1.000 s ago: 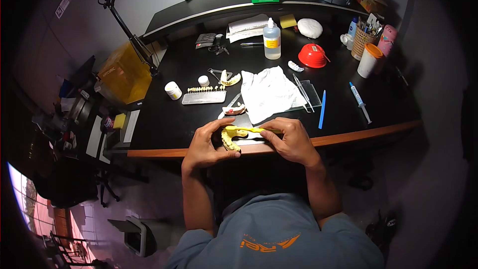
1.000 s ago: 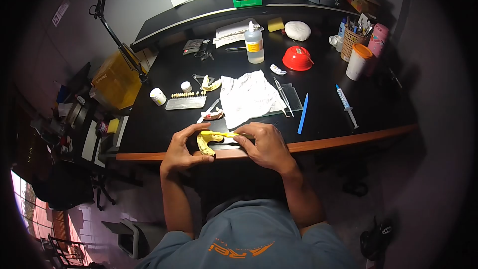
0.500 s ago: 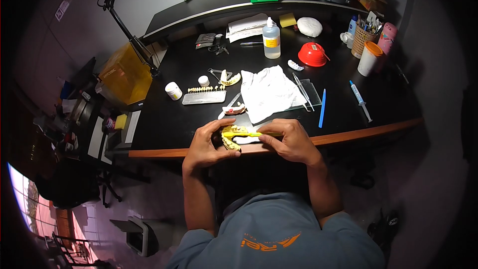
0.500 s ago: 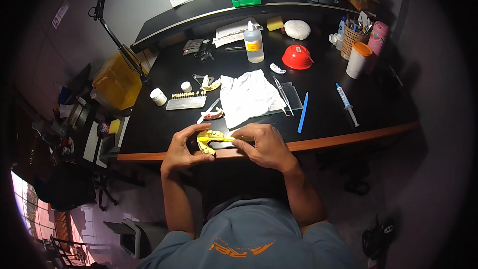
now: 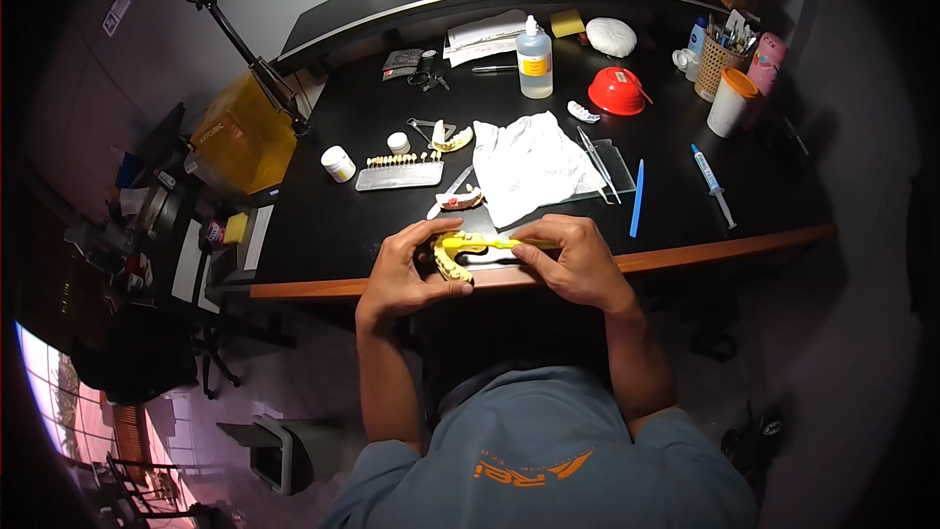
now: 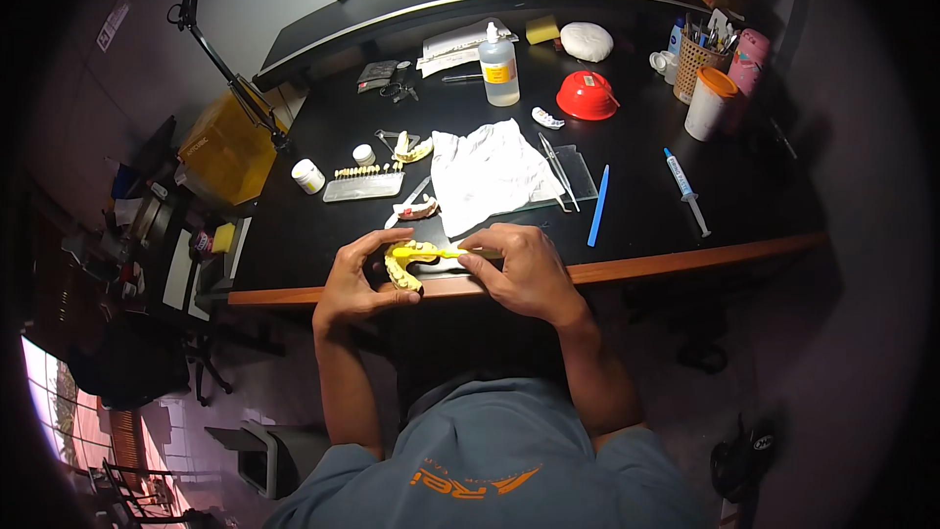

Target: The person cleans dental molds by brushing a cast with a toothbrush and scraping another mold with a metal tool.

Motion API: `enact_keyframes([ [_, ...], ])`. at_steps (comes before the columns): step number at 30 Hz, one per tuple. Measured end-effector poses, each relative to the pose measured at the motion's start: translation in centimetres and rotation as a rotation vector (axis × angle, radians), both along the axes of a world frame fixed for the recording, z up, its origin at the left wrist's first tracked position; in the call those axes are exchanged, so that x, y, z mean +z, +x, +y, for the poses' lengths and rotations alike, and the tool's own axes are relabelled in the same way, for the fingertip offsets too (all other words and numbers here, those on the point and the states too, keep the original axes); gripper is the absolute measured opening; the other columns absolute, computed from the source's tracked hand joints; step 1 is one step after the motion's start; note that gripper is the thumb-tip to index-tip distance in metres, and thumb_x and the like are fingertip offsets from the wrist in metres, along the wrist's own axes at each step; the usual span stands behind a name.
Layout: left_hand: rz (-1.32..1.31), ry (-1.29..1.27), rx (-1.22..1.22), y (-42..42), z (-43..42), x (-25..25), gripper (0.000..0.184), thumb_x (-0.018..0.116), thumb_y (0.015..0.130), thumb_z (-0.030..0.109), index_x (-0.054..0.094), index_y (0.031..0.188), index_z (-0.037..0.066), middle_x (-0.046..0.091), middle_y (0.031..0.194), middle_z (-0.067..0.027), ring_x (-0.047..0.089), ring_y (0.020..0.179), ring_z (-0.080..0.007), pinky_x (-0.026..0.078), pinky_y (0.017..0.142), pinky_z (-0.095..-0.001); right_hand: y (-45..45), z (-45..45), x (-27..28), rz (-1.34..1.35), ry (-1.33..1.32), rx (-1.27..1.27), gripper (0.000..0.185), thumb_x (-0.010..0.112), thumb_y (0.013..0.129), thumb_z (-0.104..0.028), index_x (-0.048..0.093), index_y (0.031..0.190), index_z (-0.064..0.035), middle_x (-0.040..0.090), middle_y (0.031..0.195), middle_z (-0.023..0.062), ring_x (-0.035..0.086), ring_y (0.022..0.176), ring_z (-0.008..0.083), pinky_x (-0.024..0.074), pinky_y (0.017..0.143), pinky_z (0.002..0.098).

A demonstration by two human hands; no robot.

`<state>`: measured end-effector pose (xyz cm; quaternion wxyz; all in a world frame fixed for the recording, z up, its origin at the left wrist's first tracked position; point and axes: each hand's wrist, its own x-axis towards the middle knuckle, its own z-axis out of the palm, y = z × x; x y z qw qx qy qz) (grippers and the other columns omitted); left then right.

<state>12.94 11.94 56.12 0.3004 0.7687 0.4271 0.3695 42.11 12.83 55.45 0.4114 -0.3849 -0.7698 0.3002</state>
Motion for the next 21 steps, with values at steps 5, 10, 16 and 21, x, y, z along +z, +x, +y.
enact_keyframes([
  [5,0.017,-0.006,0.012,0.01,0.03,-0.13,0.088,0.108,0.065,0.033,0.073,0.139,0.0,0.077,0.121,-0.012,0.074,0.108,-0.0177,0.058,0.096,-0.0322,-0.07,-0.06,0.11,0.0,-0.006,-0.03,0.024,0.078,0.1,-0.023,0.084,0.109,-0.0019,0.081,0.099,0.0184,0.08,0.091,0.0359,0.0602,0.083,0.0421],
  [10,0.005,-0.017,0.009,0.04,-0.02,0.24,0.088,0.108,0.064,0.033,0.073,0.139,0.001,0.078,0.121,-0.0121,0.074,0.107,-0.0183,0.058,0.095,-0.0324,-0.19,-0.05,0.03,-0.014,0.02,-0.046,0.024,0.078,0.1,-0.024,0.084,0.108,-0.0019,0.081,0.097,0.0184,0.079,0.09,0.0363,0.0598,0.083,0.0425],
  [16,0.006,-0.008,0.007,0.03,0.16,-0.11,0.088,0.108,0.065,0.033,0.073,0.139,0.001,0.077,0.12,-0.0121,0.074,0.106,-0.0181,0.058,0.094,-0.032,-0.15,-0.11,0.11,-0.005,0.019,-0.053,0.023,0.078,0.1,-0.023,0.084,0.107,-0.0018,0.081,0.097,0.0184,0.079,0.091,0.0365,0.0599,0.083,0.0429],
  [21,0.008,-0.015,0.01,-0.05,-0.07,0.09,0.088,0.107,0.065,0.035,0.073,0.139,0.001,0.078,0.12,-0.0123,0.074,0.105,-0.0177,0.058,0.093,-0.032,-0.22,-0.2,0.35,-0.021,0.013,-0.052,0.023,0.078,0.099,-0.023,0.084,0.107,-0.0012,0.081,0.098,0.0187,0.079,0.091,0.0365,0.0598,0.083,0.043],
])
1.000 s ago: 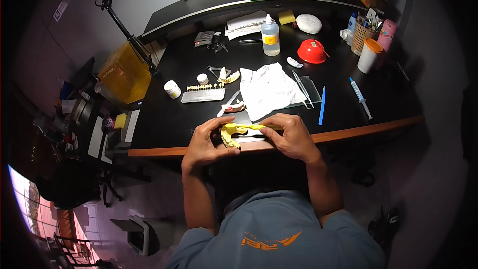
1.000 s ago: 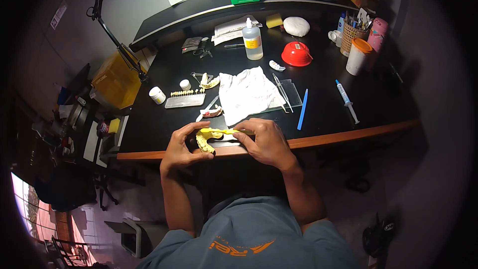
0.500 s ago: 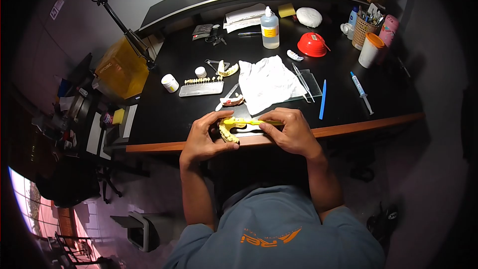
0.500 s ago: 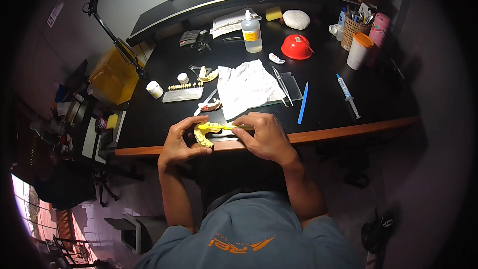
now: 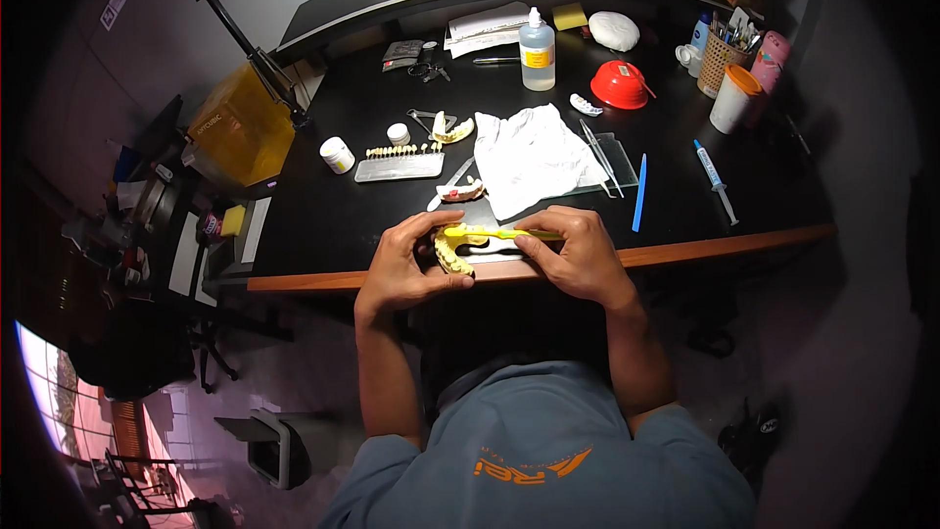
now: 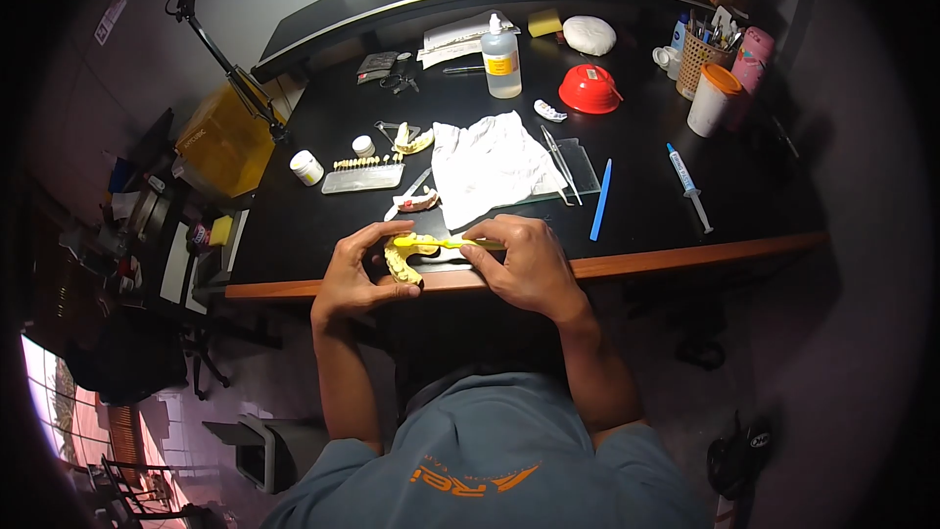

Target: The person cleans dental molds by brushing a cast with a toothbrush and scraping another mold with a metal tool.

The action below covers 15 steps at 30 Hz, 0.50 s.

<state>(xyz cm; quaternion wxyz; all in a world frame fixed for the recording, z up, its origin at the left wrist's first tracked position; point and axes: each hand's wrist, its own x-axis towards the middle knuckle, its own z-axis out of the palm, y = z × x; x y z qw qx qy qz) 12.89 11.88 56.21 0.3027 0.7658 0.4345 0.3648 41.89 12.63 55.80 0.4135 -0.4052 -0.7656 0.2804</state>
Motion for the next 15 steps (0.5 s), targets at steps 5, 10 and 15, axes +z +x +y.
enact_keyframes([
  [5,-0.017,0.002,-0.001,0.09,0.08,-0.35,0.088,0.107,0.066,0.035,0.073,0.139,0.001,0.078,0.121,-0.0123,0.074,0.105,-0.0173,0.058,0.092,-0.031,0.07,-0.04,-0.14,-0.002,-0.007,-0.005,0.024,0.079,0.098,-0.022,0.083,0.107,-0.0007,0.081,0.099,0.019,0.079,0.09,0.0362,0.0597,0.083,0.0429],
  [10,0.007,-0.044,0.008,0.08,-0.07,0.27,0.088,0.108,0.065,0.033,0.073,0.14,0.002,0.077,0.122,-0.0117,0.073,0.111,-0.0182,0.058,0.097,-0.0327,0.04,0.08,-0.11,-0.002,-0.006,-0.005,0.024,0.079,0.098,-0.022,0.083,0.107,-0.0009,0.081,0.099,0.019,0.079,0.091,0.0364,0.0597,0.084,0.043],
  [15,-0.005,0.006,-0.001,0.11,0.19,-0.34,0.088,0.107,0.065,0.036,0.073,0.138,0.001,0.078,0.121,-0.0128,0.075,0.108,-0.0196,0.058,0.096,-0.0335,0.07,0.05,-0.3,-0.004,0.003,-0.011,0.023,0.079,0.098,-0.022,0.083,0.106,-0.0006,0.081,0.098,0.0191,0.08,0.09,0.0361,0.0602,0.083,0.0423],
])
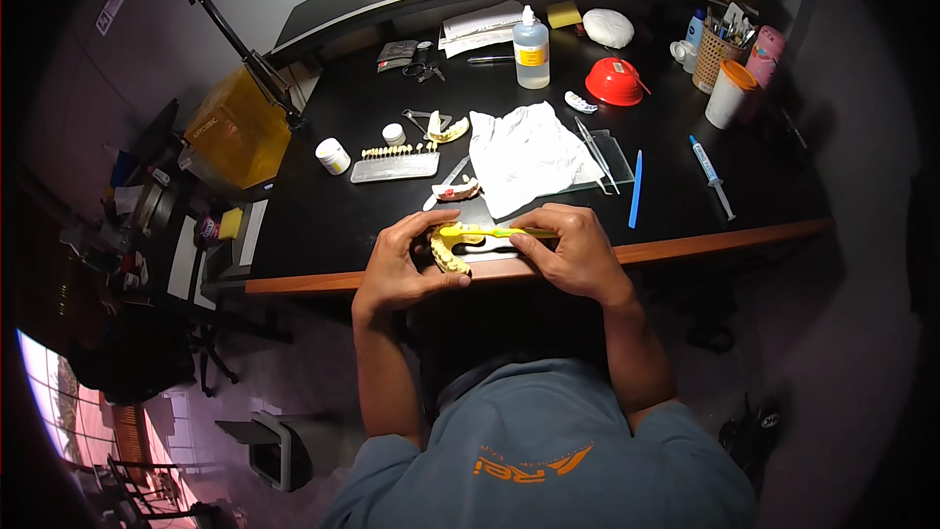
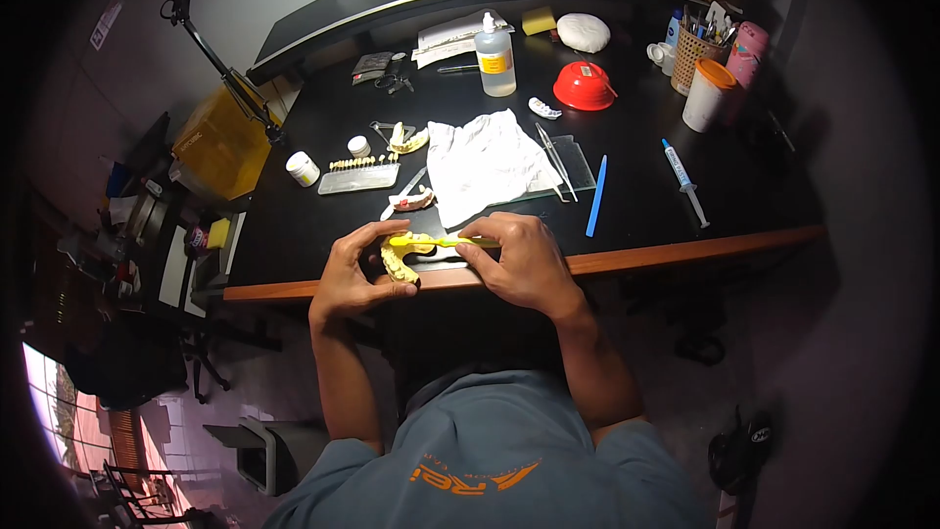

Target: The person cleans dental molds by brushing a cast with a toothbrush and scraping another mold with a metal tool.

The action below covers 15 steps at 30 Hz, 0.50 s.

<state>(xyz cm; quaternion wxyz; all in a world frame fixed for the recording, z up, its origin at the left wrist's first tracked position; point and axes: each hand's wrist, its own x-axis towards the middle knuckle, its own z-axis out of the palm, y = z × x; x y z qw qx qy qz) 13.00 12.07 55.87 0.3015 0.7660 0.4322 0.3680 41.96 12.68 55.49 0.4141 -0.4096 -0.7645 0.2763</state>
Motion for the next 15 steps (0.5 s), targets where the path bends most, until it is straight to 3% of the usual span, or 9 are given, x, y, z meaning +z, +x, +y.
enact_keyframes([
  [11,-0.003,-0.013,0.008,-0.08,-0.09,-0.04,0.088,0.107,0.065,0.035,0.073,0.138,0.0,0.078,0.12,-0.0123,0.075,0.106,-0.0193,0.058,0.095,-0.0325,0.05,-0.12,0.27,0.026,-0.019,-0.08,0.021,0.08,0.094,-0.017,0.083,0.102,0.0019,0.08,0.092,0.0193,0.08,0.078,0.0291,0.0614,0.07,0.0381],
  [15,-0.003,0.002,0.011,0.02,-0.17,0.13,0.087,0.107,0.065,0.035,0.073,0.138,0.001,0.078,0.119,-0.0117,0.074,0.104,-0.0182,0.058,0.093,-0.0322,-0.13,-0.07,0.13,0.049,-0.038,-0.087,0.02,0.08,0.095,-0.017,0.082,0.102,0.0019,0.08,0.092,0.0196,0.08,0.08,0.0292,0.0612,0.072,0.0379],
])
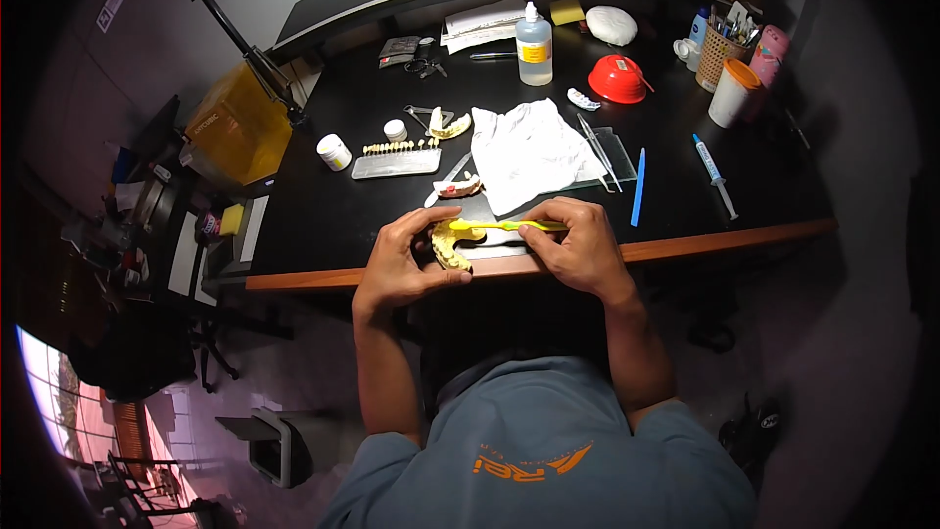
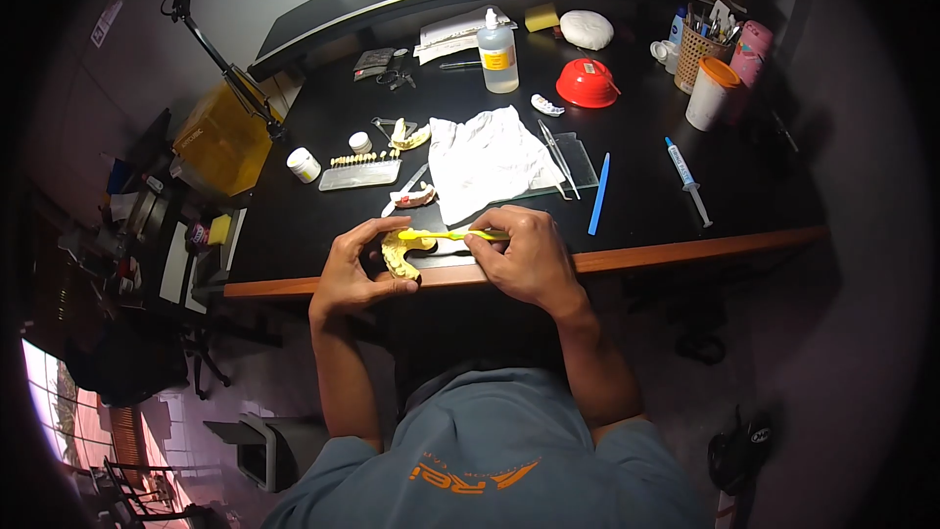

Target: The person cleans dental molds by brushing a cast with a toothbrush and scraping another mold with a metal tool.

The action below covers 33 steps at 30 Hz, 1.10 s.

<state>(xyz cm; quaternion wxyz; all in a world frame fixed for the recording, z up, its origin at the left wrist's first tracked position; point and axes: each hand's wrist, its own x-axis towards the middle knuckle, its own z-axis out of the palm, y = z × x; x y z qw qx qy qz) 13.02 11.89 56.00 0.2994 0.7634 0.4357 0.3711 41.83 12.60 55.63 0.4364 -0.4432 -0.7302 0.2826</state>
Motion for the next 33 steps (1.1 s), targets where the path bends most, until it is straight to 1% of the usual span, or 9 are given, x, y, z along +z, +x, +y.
enact_keyframes([
  [2,-0.005,-0.031,0.007,0.06,-0.04,0.24,0.087,0.107,0.065,0.035,0.073,0.138,0.001,0.078,0.118,-0.0115,0.074,0.103,-0.018,0.058,0.092,-0.0323,-0.02,0.05,-0.13,0.002,-0.008,-0.003,0.02,0.079,0.097,-0.017,0.082,0.102,0.002,0.08,0.093,0.0196,0.08,0.081,0.0295,0.0609,0.073,0.0378],
  [5,-0.013,0.003,-0.002,-0.02,0.14,-0.29,0.087,0.107,0.065,0.034,0.074,0.138,0.002,0.078,0.118,-0.0109,0.073,0.102,-0.0174,0.058,0.091,-0.0321,0.01,0.02,-0.13,0.017,0.009,0.004,0.021,0.079,0.098,-0.018,0.082,0.103,0.0022,0.08,0.094,0.0194,0.08,0.083,0.0304,0.0606,0.074,0.0384],
  [8,0.016,-0.014,0.014,0.01,0.03,0.06,0.086,0.107,0.065,0.033,0.074,0.138,0.002,0.077,0.117,-0.0105,0.073,0.101,-0.0172,0.058,0.09,-0.0317,0.16,-0.07,0.25,-0.003,-0.017,0.017,0.021,0.078,0.099,-0.018,0.082,0.104,0.0021,0.08,0.095,0.0194,0.08,0.084,0.0315,0.0605,0.076,0.0393],
  [14,-0.02,0.018,-0.005,0.0,0.12,-0.17,0.086,0.107,0.065,0.033,0.074,0.138,0.002,0.077,0.115,-0.0093,0.073,0.099,-0.0164,0.057,0.088,-0.0311,-0.08,0.11,-0.43,0.064,0.03,0.012,0.02,0.078,0.099,-0.017,0.082,0.105,0.0018,0.08,0.096,0.0203,0.08,0.085,0.0314,0.0604,0.078,0.0393],
  [17,-0.008,-0.027,0.009,-0.05,0.11,-0.32,0.086,0.107,0.065,0.032,0.074,0.138,0.002,0.077,0.115,-0.009,0.073,0.1,-0.0164,0.057,0.088,-0.0313,0.13,0.16,-0.5,0.029,0.047,0.036,0.021,0.079,0.101,-0.015,0.081,0.107,0.0049,0.08,0.096,0.0175,0.077,0.085,0.0239,0.0587,0.078,0.0361],
  [20,0.008,-0.027,0.014,0.05,0.01,0.08,0.086,0.107,0.064,0.032,0.074,0.138,0.002,0.077,0.115,-0.0091,0.073,0.101,-0.0165,0.057,0.089,-0.0314,0.11,0.1,-0.25,0.042,0.017,0.025,0.02,0.078,0.098,-0.017,0.082,0.102,0.002,0.079,0.093,0.0201,0.079,0.082,0.0317,0.0603,0.075,0.0395],
  [26,-0.001,0.019,0.008,0.1,0.06,-0.2,0.086,0.107,0.064,0.032,0.074,0.138,0.002,0.077,0.115,-0.0099,0.073,0.101,-0.0172,0.057,0.09,-0.0315,0.21,-0.02,0.17,0.003,0.01,0.021,0.02,0.078,0.095,-0.017,0.081,0.098,0.0021,0.079,0.09,0.0192,0.08,0.079,0.0308,0.0608,0.074,0.0392],
  [29,-0.013,-0.026,0.012,0.15,-0.05,0.05,0.085,0.107,0.065,0.031,0.074,0.138,0.002,0.077,0.116,-0.0105,0.074,0.103,-0.0176,0.058,0.092,-0.0318,0.34,-0.15,0.36,-0.061,-0.003,0.021,0.02,0.078,0.094,-0.017,0.081,0.098,0.0021,0.079,0.089,0.0193,0.079,0.079,0.0306,0.061,0.074,0.0391],
  [33,0.003,-0.009,0.008,0.14,-0.07,0.33,0.085,0.107,0.065,0.03,0.074,0.138,0.001,0.077,0.116,-0.0105,0.074,0.104,-0.0172,0.058,0.093,-0.0319,0.24,-0.04,0.2,0.023,-0.007,0.033,0.02,0.079,0.095,-0.018,0.081,0.1,0.0019,0.079,0.09,0.019,0.079,0.078,0.0307,0.0609,0.074,0.0391],
])
